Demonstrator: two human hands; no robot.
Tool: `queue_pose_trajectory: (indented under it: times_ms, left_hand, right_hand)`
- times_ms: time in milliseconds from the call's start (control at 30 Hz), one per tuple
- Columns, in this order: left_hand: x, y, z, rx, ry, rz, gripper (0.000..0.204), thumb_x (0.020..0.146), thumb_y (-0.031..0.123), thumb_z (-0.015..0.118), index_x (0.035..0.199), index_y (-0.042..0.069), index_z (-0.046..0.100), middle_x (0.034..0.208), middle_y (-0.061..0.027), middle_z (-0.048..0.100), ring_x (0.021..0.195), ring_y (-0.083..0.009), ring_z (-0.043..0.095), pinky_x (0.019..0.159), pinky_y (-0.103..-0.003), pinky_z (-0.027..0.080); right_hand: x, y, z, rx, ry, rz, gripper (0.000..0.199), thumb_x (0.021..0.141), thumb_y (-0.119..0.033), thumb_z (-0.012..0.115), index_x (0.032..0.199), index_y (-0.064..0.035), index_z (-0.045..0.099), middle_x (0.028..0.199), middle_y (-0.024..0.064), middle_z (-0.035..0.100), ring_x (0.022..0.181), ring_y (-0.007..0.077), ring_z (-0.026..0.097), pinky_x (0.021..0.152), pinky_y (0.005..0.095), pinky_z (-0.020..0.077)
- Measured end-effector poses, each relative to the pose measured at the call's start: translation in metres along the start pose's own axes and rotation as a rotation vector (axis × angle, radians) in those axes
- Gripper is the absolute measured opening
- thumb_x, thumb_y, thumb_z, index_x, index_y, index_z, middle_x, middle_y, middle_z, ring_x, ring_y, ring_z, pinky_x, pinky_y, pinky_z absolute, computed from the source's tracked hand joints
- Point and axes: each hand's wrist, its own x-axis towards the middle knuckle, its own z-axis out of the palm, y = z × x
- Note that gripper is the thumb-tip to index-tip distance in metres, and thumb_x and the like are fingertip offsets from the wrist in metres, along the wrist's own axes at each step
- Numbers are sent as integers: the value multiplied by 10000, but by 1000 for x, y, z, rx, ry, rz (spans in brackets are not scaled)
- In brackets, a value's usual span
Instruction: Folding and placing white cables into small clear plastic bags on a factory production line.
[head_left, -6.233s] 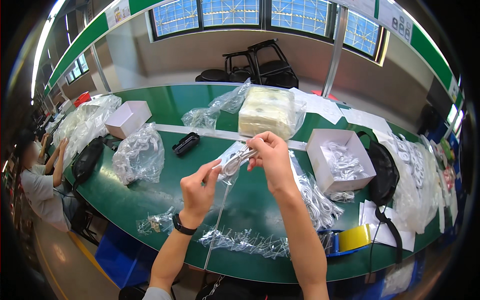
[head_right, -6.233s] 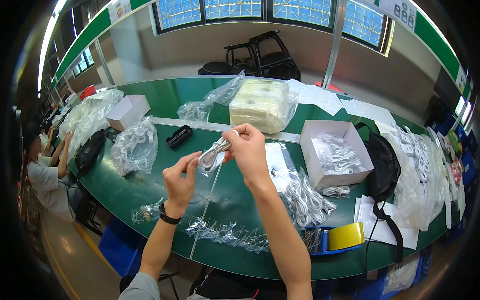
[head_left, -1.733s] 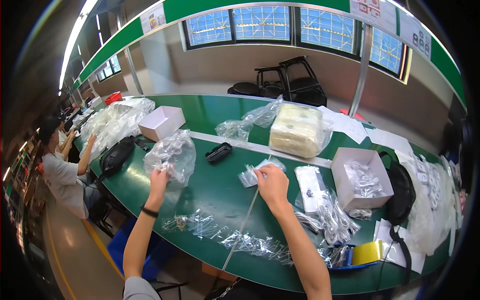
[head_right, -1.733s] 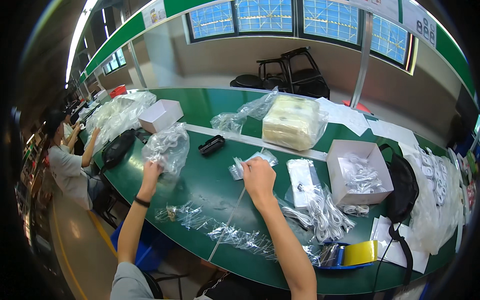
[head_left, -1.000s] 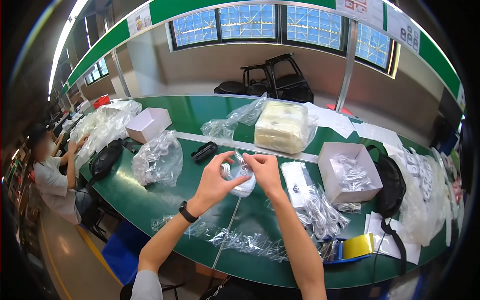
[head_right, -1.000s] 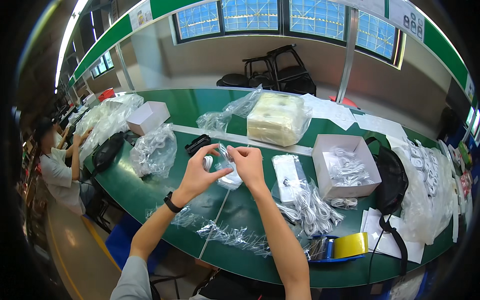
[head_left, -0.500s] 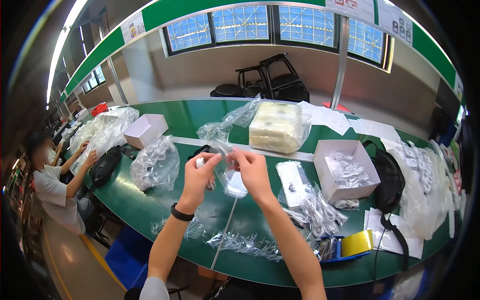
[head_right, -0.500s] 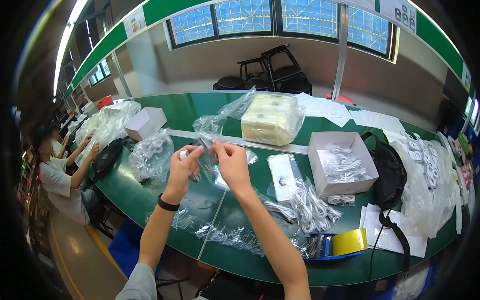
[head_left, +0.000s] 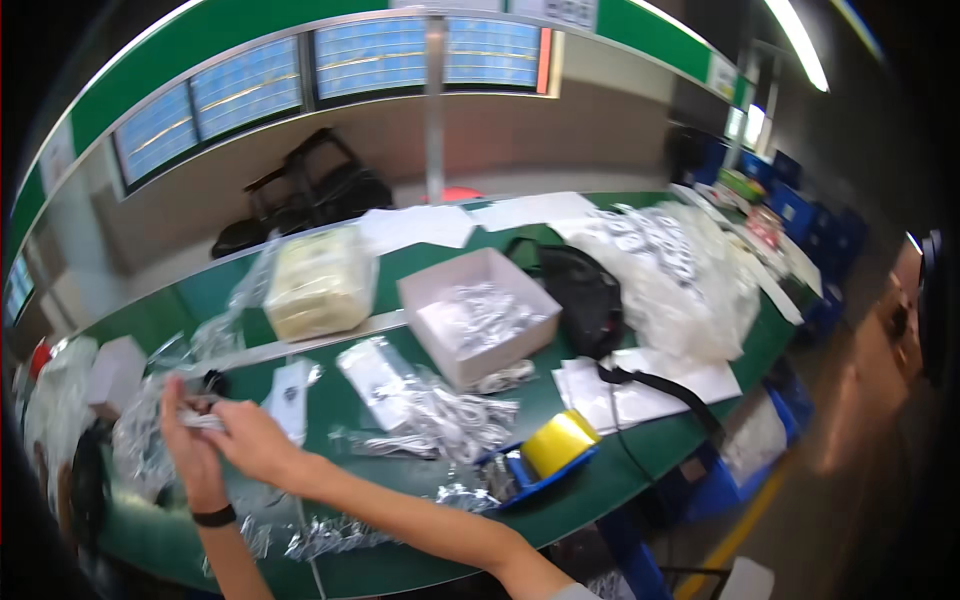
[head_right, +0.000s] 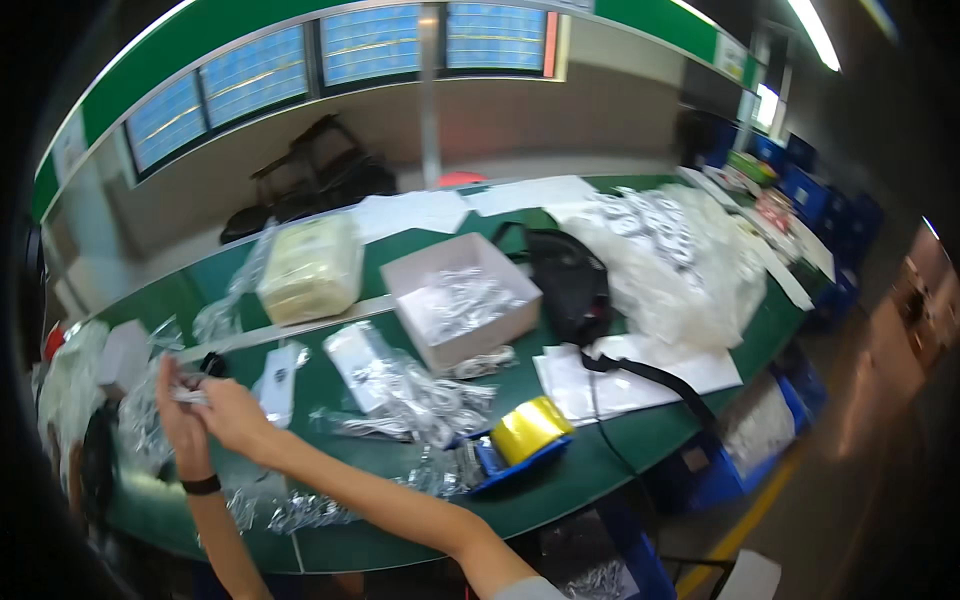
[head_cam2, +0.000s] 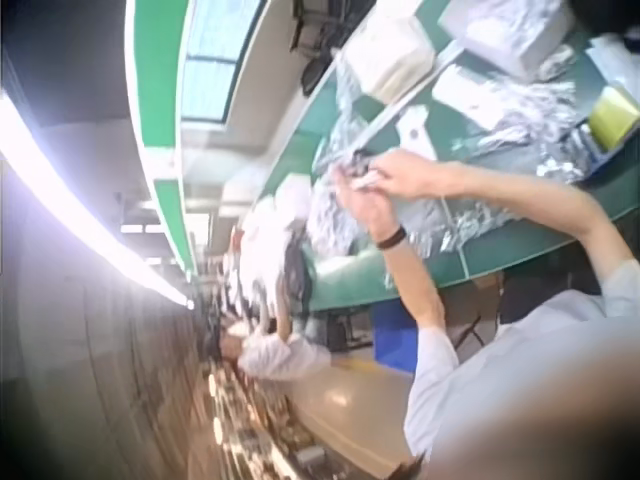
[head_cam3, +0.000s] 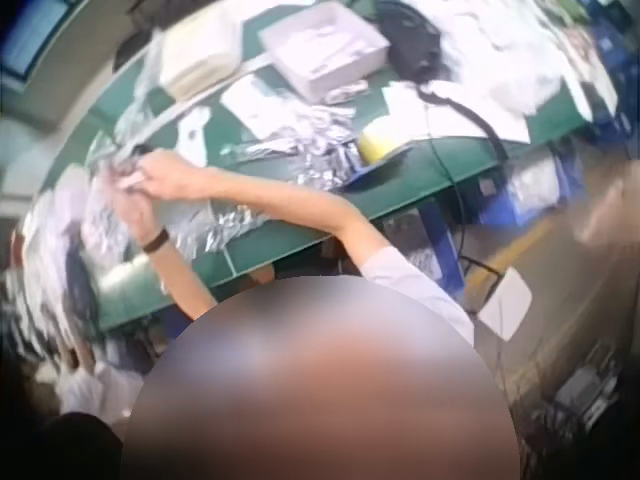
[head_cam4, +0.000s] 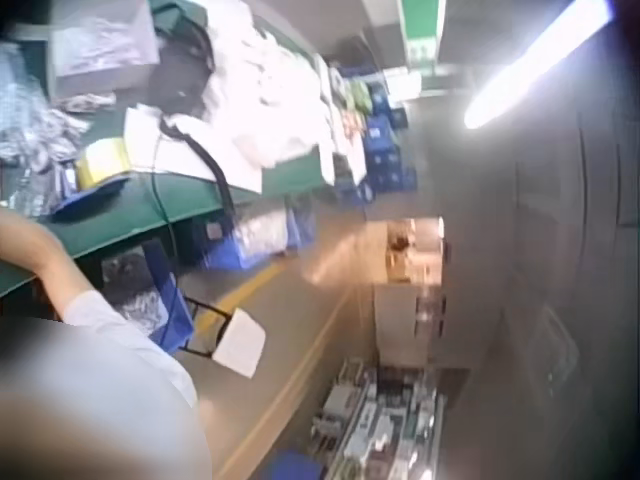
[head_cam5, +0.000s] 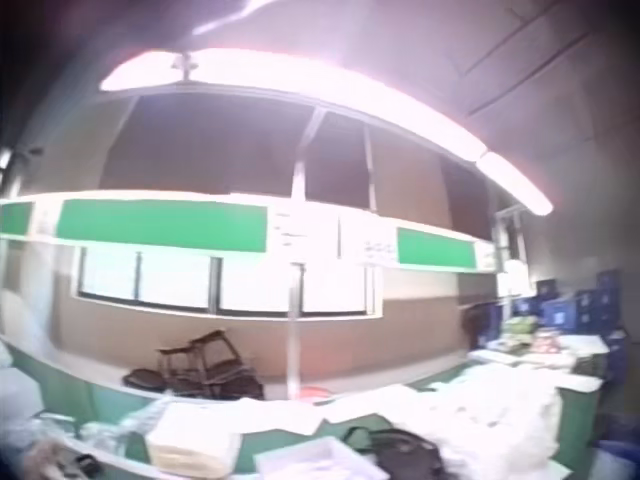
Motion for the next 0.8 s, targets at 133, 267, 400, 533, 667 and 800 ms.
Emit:
queue_pose_trajectory:
  times_ms: [133, 267, 400, 533, 667, 800]
  left_hand:
    - [25, -24, -47, 541, -57, 413, 376, 1012, 204, 453, 1315, -15, 493, 1276, -120, 526, 1151, -196, 526, 1007, -356, 417]
    - [36, -11, -92, 156, -230, -54, 415, 1012, 196, 441, 1362, -26, 430, 1219, -93, 555, 1114, -194, 540, 1012, -343, 411]
    - [42, -38, -105, -60, 115, -74, 418, 1022, 239, 427, 1379, 22, 446, 1303, -81, 514, 1146, -182, 540, 991, -355, 426]
    - [44, -32, -111, 107, -513, 52, 465, 1020, 255, 440, 1441, 63, 389, 1322, -31, 474, 1150, -133, 515, 950, -266, 400]
    - [5, -21, -54, 262, 174, -47, 472, 1025, 260, 449, 1464, 102, 381, 1366, 10, 477, 1120, -74, 514, 913, -234, 360]
    - [41, -49, -114, 369, -70, -124, 465, 1010, 257, 494, 1439, 101, 407, 1302, 26, 530, 1083, -41, 513, 939, -257, 342]
  right_hand:
    - [9, -13, -29, -146, 69, 44, 236, 834, -197, 636, 834, 35, 597, 775, 260, 625, 763, 457, 599, 643, 492, 466]
    - [18, -34, -53, -57, 131, 34, 213, 814, -173, 653, 831, 23, 573, 787, 235, 613, 805, 435, 582, 691, 487, 447]
    - [23, -38, -73, 2, 196, 67, 209, 792, -157, 670, 829, 11, 551, 772, 208, 586, 789, 410, 556, 698, 479, 421]
    - [28, -35, -80, -33, 353, -71, 225, 811, -155, 679, 797, 26, 544, 658, 177, 565, 604, 343, 534, 590, 408, 415]
    - [28, -48, -86, 73, 310, -51, 222, 813, -147, 677, 800, 29, 544, 650, 172, 562, 598, 331, 533, 589, 402, 413]
    - [25, -35, -91, 60, 328, -56, 217, 796, -138, 684, 804, 32, 548, 637, 174, 557, 596, 324, 539, 587, 400, 418]
